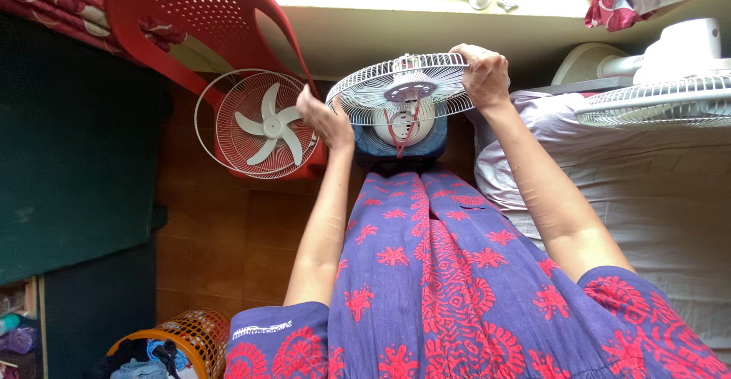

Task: The person sits on the floor and works on a table fan. They remove the front grille, take off the fan blades and a small cap, then reinstall the blades, secure the cap, and reattach the front grille, finishing with the grille clipped in place.

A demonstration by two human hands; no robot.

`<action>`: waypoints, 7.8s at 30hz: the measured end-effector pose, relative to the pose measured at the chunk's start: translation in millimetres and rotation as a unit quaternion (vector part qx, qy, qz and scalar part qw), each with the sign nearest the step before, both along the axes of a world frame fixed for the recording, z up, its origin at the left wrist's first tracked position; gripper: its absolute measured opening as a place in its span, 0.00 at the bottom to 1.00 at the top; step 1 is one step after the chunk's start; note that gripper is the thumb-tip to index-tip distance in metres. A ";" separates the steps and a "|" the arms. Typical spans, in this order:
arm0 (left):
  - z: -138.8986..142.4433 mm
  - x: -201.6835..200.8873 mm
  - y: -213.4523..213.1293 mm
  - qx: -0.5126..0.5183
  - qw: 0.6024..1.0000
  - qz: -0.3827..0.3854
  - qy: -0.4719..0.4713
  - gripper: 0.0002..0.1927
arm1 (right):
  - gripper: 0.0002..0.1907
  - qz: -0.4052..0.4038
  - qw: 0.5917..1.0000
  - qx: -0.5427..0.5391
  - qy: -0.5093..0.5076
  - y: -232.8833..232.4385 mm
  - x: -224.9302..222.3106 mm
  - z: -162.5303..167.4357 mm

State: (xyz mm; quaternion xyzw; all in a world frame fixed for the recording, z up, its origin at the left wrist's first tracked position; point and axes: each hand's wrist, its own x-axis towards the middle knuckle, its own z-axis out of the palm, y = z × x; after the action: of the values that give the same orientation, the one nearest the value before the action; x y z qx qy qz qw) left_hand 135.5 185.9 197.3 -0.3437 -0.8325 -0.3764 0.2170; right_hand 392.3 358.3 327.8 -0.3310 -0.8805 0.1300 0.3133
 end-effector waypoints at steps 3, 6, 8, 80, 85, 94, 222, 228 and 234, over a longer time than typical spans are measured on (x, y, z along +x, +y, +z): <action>-12.6 33.3 -4.5 -0.060 0.989 0.059 0.119 0.39 | 0.20 -0.006 1.000 0.004 -0.001 -2.4 0.7 0.5; -18.7 55.7 -7.8 -0.287 0.911 -0.292 -0.041 0.14 | 0.16 -0.006 1.000 -0.016 0.013 -5.0 0.7 4.5; -19.3 67.6 -1.3 -0.243 0.909 -0.338 0.024 0.28 | 0.16 -0.007 1.000 -0.018 0.014 -5.6 -0.1 8.4; 5.4 54.0 53.7 -0.177 0.885 -0.402 0.154 0.05 | 0.09 0.005 0.999 0.005 0.040 -26.6 8.5 14.5; 5.3 56.4 54.5 -0.179 0.886 -0.394 0.164 0.05 | 0.09 0.006 1.000 0.020 0.011 -26.8 8.6 21.0; 6.7 61.9 54.7 -0.150 0.900 -0.377 0.161 0.05 | 0.18 0.024 0.998 0.026 -0.050 -24.5 -7.5 25.5; 3.0 70.9 50.0 -0.141 0.918 -0.331 0.169 0.05 | 0.15 0.031 0.996 0.058 -0.064 -15.8 3.5 25.3; 6.2 70.2 49.5 -0.137 0.917 -0.321 0.191 0.04 | 0.20 0.006 0.994 0.092 -0.055 -19.0 9.5 22.2; 5.7 72.1 51.3 -0.120 0.921 -0.313 0.195 0.04 | 0.21 -0.122 0.990 0.062 -0.023 -24.2 29.5 4.0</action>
State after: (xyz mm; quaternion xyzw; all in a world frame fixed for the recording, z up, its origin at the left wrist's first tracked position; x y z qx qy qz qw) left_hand 207.5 237.2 203.0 -0.6772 -0.6624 -0.2474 0.2033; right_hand 421.8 334.1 331.8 -0.4189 -0.8468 0.0284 0.3266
